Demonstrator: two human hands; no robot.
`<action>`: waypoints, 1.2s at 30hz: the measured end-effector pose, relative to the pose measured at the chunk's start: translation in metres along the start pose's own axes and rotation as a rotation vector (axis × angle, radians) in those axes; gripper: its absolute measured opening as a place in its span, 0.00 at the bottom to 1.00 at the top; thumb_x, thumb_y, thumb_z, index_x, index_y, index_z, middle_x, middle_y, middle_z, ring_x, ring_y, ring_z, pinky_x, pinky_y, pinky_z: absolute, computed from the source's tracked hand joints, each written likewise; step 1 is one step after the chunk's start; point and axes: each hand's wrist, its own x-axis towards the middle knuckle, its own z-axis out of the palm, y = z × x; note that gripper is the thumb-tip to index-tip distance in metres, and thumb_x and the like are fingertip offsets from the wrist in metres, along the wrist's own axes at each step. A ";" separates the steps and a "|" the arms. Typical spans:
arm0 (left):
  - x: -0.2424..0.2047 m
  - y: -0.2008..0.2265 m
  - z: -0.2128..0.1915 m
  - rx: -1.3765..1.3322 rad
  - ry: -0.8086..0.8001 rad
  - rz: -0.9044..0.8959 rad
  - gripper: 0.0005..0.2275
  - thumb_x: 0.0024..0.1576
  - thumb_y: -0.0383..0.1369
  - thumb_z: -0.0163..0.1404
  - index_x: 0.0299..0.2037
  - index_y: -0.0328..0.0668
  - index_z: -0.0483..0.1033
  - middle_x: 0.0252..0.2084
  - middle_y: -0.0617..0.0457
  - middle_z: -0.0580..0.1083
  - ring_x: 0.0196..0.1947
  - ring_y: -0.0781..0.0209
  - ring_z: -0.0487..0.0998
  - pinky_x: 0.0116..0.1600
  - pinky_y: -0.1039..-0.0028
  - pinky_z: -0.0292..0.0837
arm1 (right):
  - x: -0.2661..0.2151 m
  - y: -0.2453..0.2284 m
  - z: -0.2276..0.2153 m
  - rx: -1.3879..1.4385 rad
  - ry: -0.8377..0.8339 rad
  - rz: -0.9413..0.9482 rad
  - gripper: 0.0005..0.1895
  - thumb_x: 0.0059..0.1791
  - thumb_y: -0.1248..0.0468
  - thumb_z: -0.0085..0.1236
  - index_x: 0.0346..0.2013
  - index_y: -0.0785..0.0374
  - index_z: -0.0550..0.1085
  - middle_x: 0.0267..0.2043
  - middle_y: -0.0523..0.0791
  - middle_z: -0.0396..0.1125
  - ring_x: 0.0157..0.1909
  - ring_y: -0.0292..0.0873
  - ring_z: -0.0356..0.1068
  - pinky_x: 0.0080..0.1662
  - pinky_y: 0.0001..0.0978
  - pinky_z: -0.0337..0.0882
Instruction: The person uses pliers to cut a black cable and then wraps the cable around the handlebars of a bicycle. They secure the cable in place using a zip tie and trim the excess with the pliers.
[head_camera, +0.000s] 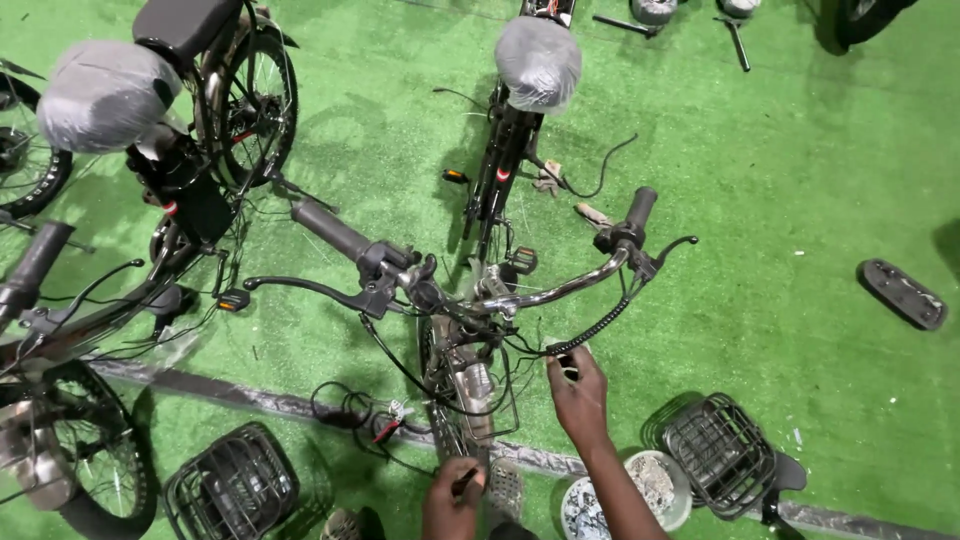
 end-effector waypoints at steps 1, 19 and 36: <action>-0.001 0.021 -0.007 0.011 -0.005 -0.004 0.09 0.49 0.44 0.55 0.38 0.58 0.79 0.40 0.55 0.83 0.40 0.60 0.84 0.41 0.76 0.78 | 0.000 -0.006 0.007 0.006 0.002 0.011 0.44 0.44 0.38 0.42 0.64 0.67 0.56 0.71 0.54 0.46 0.72 0.54 0.47 0.67 0.50 0.50; 0.037 0.067 -0.084 -0.037 -0.382 0.538 0.10 0.56 0.37 0.46 0.44 0.49 0.76 0.50 0.50 0.77 0.51 0.52 0.77 0.54 0.59 0.73 | -0.018 -0.007 0.074 0.417 0.341 0.044 0.12 0.52 0.61 0.43 0.49 0.58 0.68 0.55 0.49 0.65 0.56 0.48 0.65 0.58 0.44 0.68; 0.035 0.111 -0.064 0.001 -0.296 0.581 0.14 0.58 0.42 0.41 0.37 0.46 0.78 0.37 0.53 0.78 0.36 0.58 0.78 0.38 0.71 0.72 | -0.035 -0.021 0.071 0.337 0.467 0.058 0.23 0.48 0.58 0.50 0.54 0.65 0.68 0.58 0.52 0.65 0.58 0.50 0.66 0.59 0.40 0.67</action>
